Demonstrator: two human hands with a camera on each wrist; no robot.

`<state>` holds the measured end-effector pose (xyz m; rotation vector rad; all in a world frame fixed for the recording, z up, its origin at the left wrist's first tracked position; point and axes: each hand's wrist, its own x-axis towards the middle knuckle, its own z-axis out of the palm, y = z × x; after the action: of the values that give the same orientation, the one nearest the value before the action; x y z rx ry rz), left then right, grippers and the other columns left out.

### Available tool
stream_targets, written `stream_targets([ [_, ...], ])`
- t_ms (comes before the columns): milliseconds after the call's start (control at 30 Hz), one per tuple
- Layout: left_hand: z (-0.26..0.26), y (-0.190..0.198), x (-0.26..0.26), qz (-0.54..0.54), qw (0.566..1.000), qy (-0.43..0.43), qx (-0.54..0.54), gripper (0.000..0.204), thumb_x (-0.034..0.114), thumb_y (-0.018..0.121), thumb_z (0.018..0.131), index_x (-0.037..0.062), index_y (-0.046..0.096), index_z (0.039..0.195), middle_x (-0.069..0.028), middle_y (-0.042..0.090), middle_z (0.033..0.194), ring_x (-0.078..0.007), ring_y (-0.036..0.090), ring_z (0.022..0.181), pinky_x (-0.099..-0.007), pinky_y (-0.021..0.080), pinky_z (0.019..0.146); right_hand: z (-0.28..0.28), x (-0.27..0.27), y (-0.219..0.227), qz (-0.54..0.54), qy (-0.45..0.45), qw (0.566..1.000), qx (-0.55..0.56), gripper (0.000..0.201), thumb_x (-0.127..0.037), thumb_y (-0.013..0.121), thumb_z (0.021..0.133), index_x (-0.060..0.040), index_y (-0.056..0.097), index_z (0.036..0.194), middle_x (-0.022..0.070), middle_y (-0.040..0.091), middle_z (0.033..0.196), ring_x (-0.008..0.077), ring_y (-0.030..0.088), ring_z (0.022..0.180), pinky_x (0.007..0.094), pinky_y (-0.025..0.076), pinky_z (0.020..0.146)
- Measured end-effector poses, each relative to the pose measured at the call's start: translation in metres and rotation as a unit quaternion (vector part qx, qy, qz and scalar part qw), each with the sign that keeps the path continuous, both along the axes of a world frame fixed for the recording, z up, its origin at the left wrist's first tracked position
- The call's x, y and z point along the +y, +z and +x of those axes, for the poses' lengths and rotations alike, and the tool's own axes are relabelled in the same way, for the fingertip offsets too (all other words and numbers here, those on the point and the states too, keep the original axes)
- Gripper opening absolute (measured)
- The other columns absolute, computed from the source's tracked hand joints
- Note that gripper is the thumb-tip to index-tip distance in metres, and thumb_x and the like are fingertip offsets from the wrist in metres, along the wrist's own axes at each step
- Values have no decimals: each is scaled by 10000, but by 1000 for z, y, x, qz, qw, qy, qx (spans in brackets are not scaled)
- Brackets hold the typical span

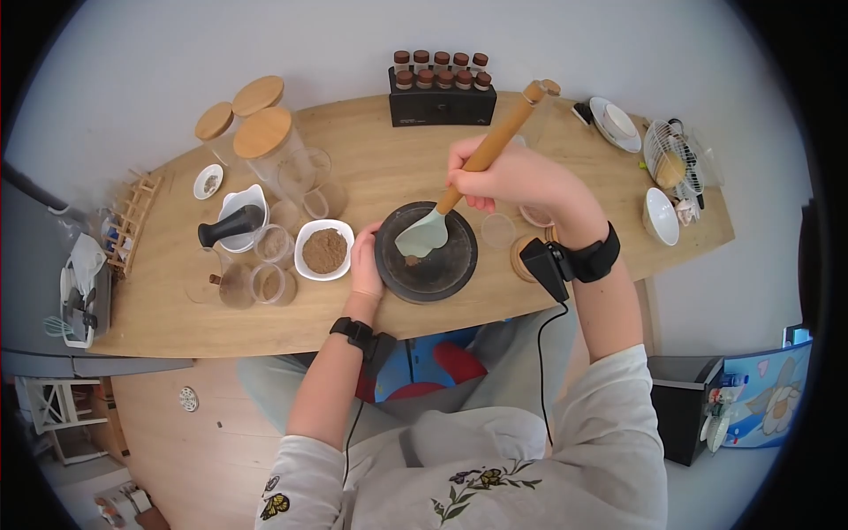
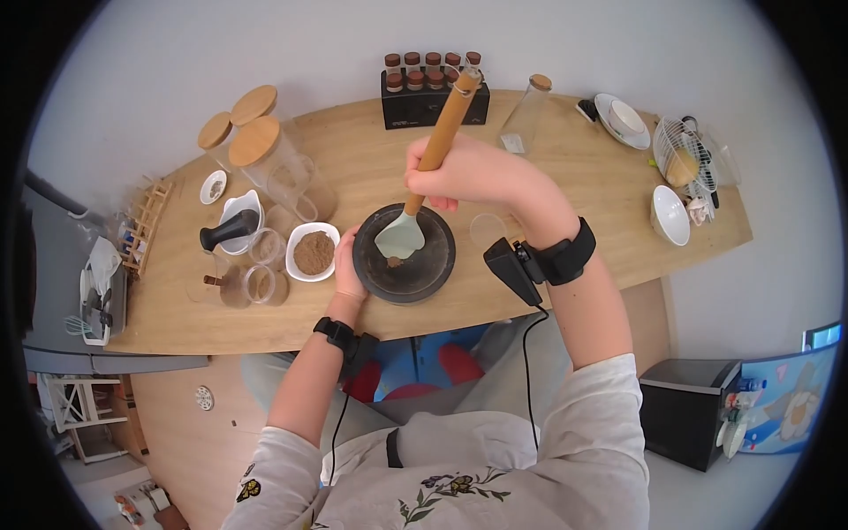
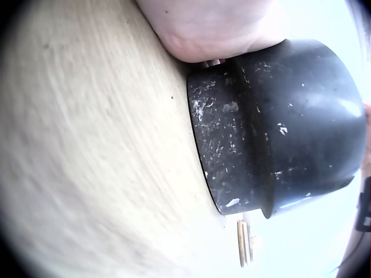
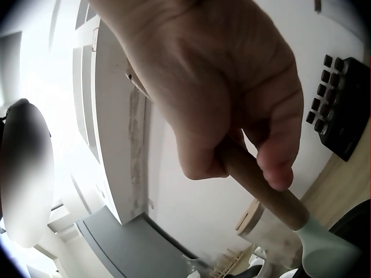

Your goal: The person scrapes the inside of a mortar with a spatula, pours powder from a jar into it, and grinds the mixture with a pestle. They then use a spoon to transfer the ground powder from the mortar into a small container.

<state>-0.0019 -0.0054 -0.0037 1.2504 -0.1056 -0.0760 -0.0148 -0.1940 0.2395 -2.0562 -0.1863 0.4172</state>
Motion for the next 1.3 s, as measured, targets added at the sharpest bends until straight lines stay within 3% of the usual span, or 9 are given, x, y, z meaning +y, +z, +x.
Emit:
stream_targets([
  [133, -1, 5, -1, 63, 998, 10, -30, 353, 187, 303, 852, -22, 538, 1013, -82, 588, 947, -150, 536, 870, -258, 424, 791, 7, -6, -7, 8, 3, 1000, 1, 144, -181, 533, 738, -44, 516, 698, 25, 516, 555, 89, 498, 507, 225, 398, 479],
  [233, -2, 4, -1, 24, 1000, 6, -11, 356, 196, 302, 859, -22, 539, 1011, -81, 586, 950, -153, 532, 879, -261, 416, 801, 7, -12, -11, 7, -4, 1000, 11, 110, -109, 487, 741, -11, 535, 732, 35, 535, 600, 80, 507, 529, 216, 418, 481],
  [433, -1, 0, 0, 9, 1000, 1, -23, 352, 193, 300, 859, -20, 540, 1005, -80, 579, 962, -151, 526, 889, -260, 413, 803, 6, -18, -21, 26, -53, 998, 24, 138, -180, 518, 748, -50, 526, 704, 11, 512, 555, 74, 481, 499, 204, 382, 480],
  [633, 0, -2, -1, -24, 1000, -1, 0, 342, 173, 303, 848, -21, 544, 995, -82, 581, 952, -152, 527, 881, -258, 416, 796, 4, -23, -24, 19, -87, 995, 37, 171, -144, 432, 781, -3, 526, 758, 36, 523, 573, 70, 502, 498, 195, 401, 446],
  [1033, -1, 3, -1, -26, 1000, 1, 4, 337, 156, 307, 839, -27, 549, 984, -85, 585, 941, -155, 531, 865, -262, 423, 786, -23, -40, -55, 98, -228, 968, 46, 178, -145, 378, 827, -17, 503, 827, 56, 513, 553, 86, 464, 440, 211, 363, 404],
  [1300, -1, 3, -1, 14, 1000, 6, -14, 346, 157, 300, 835, -30, 551, 983, -89, 588, 934, -158, 531, 864, -261, 420, 787, -47, -55, -85, 205, -294, 932, 54, 196, -138, 393, 822, 14, 516, 832, 72, 520, 560, 102, 485, 457, 217, 392, 417],
])
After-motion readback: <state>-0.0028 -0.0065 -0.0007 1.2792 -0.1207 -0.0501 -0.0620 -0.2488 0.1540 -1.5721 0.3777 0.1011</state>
